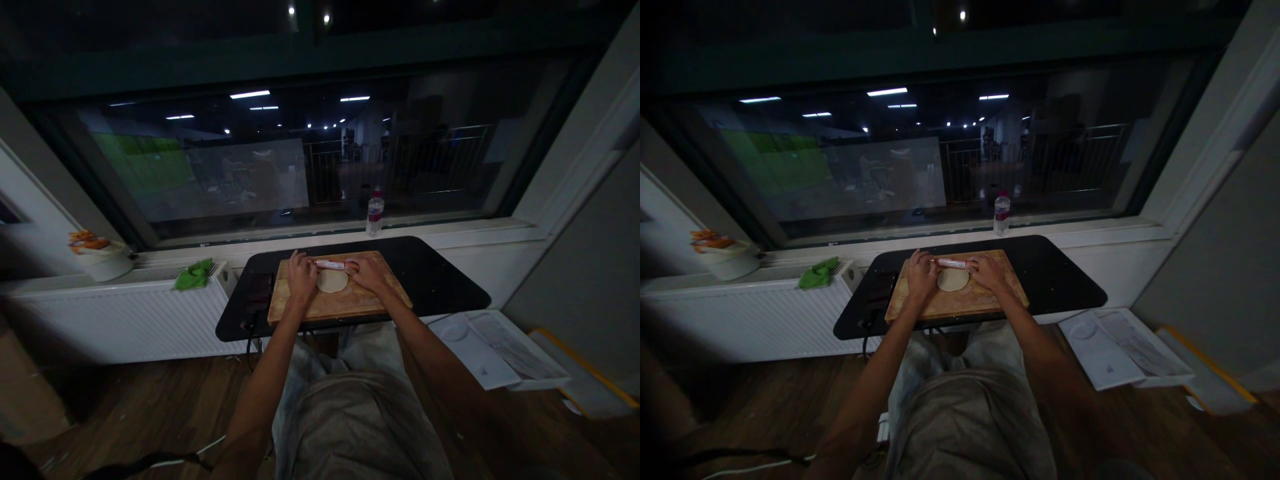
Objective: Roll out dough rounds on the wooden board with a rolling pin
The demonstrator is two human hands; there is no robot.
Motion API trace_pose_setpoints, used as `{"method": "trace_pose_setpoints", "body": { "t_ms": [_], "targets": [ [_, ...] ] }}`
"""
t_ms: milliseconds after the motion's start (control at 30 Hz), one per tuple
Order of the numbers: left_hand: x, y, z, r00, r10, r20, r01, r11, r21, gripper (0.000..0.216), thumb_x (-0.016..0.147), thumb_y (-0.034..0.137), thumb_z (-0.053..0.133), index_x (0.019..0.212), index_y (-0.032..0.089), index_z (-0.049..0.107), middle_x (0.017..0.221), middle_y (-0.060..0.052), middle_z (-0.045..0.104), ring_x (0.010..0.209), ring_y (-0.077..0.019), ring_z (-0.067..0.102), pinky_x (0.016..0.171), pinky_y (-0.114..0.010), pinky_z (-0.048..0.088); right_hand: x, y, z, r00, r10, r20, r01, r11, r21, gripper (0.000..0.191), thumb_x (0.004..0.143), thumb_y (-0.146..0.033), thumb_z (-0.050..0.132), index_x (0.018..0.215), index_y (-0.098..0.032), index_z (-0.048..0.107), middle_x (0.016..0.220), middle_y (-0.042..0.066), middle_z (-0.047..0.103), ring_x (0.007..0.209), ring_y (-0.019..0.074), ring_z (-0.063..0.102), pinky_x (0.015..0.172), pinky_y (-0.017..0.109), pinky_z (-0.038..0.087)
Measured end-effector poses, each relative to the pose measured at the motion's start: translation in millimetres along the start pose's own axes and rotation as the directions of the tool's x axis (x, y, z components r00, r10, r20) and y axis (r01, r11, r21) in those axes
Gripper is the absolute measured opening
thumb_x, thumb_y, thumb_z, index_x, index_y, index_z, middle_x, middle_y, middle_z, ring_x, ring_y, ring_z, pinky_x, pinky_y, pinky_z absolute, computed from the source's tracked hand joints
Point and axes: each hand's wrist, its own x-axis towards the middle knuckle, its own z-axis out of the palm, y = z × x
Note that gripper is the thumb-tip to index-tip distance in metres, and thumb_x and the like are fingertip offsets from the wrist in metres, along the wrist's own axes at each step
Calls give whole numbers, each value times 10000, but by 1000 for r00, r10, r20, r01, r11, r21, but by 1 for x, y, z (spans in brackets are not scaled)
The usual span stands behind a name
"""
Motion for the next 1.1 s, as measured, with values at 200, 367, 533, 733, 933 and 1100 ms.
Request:
{"method": "trace_pose_setpoints", "body": {
  "t_ms": [200,367,533,733,933,1100],
  "targets": [
    [-3,1,7,992,62,111,-69,996,61,312,1087,260,552,1277,218,796,1443,-165,774,1514,-375,600,1344,-624,389,1,2,4,1000,-10,-1,10,1000,-17,354,1128,-332,595,1360,-273,855,1393,68,847,1345,265,756,1187,355,536],
    [-1,4,2,994,40,99,-56,986,157,326,1134,301,490,1140,217,805,1200,-167,793,1236,-352,711,1168,-516,521,2,1,4,1000,-9,-10,9,1000,-25,378,1156,-320,519,1322,-282,857,1343,56,862,1322,255,763,1194,360,525],
    [1,8,-6,990,-16,138,-17,972,232,403,1165,321,447,1078,197,821,1218,-176,769,1115,-331,744,983,-435,568,1,-3,4,999,35,-10,-36,995,-93,409,1183,-345,477,1315,-260,854,1379,86,848,1309,269,771,1190,357,510],
    [1,10,-10,988,-41,147,2,967,255,394,1158,315,462,1060,193,823,1235,-187,785,1054,-330,770,940,-435,566,1,-6,2,999,42,14,-39,985,-166,457,1203,-360,442,1328,-201,852,1364,141,847,1295,300,776,1185,374,502],
    [0,13,-9,974,-90,208,23,952,306,302,1158,311,492,1260,183,745,1149,-204,825,1125,-359,768,962,-432,547,-4,-5,0,1000,3,10,-2,987,-160,418,1193,-279,455,1349,-210,837,1426,129,825,1373,285,736,1247,370,455],
    [-8,9,-16,970,-36,239,-22,972,235,291,1159,288,486,1204,203,761,1222,-203,811,1193,-365,740,1057,-465,522,-10,-8,-2,999,-35,5,35,988,-148,440,1196,-263,427,1352,-175,829,1436,139,818,1384,286,720,1272,395,438]
  ]
}}
